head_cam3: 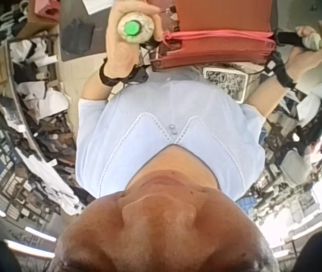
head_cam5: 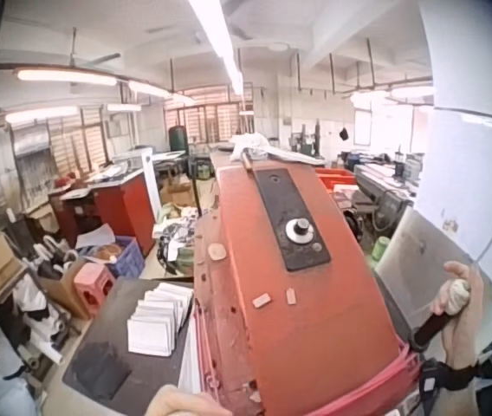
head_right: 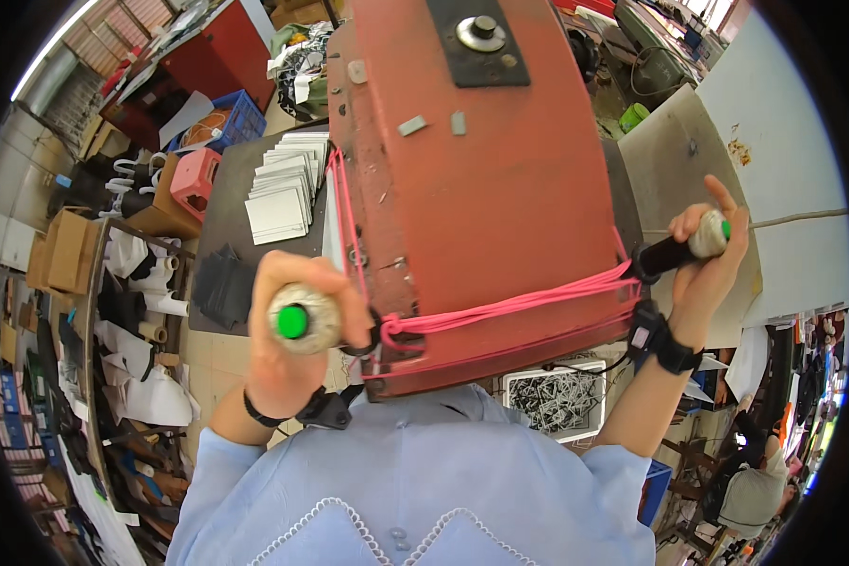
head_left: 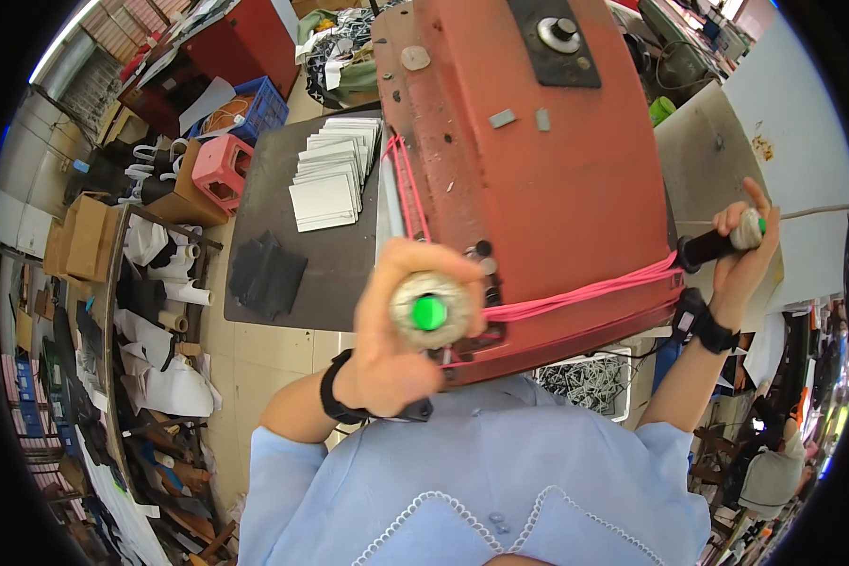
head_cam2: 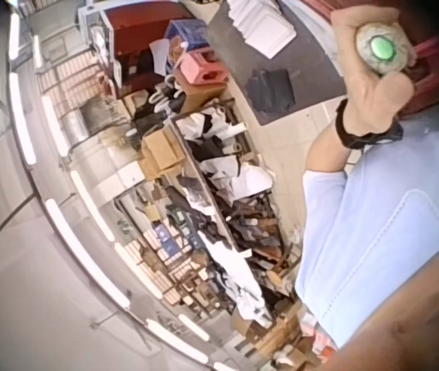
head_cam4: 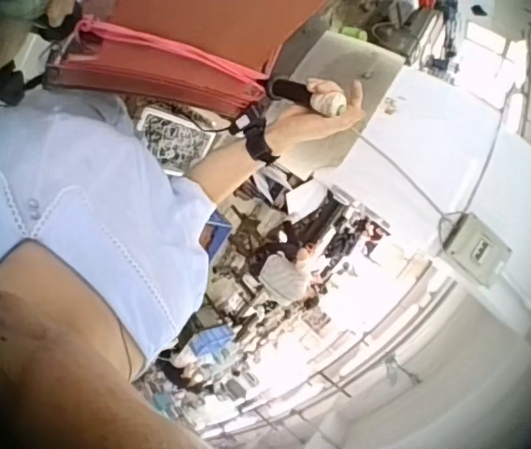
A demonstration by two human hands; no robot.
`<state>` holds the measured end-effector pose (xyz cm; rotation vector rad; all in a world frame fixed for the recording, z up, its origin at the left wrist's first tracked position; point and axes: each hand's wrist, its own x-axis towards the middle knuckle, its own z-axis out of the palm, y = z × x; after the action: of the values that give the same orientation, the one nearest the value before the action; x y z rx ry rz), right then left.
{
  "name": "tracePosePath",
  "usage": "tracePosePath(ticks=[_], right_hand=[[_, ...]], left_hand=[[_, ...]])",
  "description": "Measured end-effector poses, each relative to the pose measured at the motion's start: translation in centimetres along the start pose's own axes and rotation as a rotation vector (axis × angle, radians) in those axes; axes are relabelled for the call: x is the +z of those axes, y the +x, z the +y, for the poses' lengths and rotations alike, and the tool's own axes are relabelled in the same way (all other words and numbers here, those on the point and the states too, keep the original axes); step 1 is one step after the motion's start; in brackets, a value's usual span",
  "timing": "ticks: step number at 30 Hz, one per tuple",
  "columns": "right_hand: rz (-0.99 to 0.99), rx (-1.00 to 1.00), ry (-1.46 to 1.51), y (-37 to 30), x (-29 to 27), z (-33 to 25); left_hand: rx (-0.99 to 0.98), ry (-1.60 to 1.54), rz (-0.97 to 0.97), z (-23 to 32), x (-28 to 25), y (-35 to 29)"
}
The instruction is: Using a manual punch press to cut or shape leather/paper components for goods assembly.
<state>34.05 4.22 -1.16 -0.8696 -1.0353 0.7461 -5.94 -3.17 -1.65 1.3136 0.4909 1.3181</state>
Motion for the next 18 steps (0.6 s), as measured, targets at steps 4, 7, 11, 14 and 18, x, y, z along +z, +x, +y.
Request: tracePosePath(ticks=[4,7,11,14,18], right_hand=[[0.317,-0.178,-0.404,2.4,-1.8,0.0],[0.474,-0.423,-0.753,0.2,0.6,-0.8],[0.010,-0.157,-0.263,-5.2,3.6,-0.6],[-0.351,0.038,0.141,-8.3,6.2,-1.7],[0.062,-0.027,0.074,-7.1,5.2,0.0]], left_hand=[[0.167,0.139,-0.269,-2.3,2.6,1.8],[0.274,0.307,-0.362,-3.6,5.6,3.2],[0.355,0.460,-0.447,-5.9,5.7,2.9],[0.081,0.714,-0.558,-7.8,1.5,3.0],[0.151,1.138,-0.402,-11.0,-4.5,4.6]])
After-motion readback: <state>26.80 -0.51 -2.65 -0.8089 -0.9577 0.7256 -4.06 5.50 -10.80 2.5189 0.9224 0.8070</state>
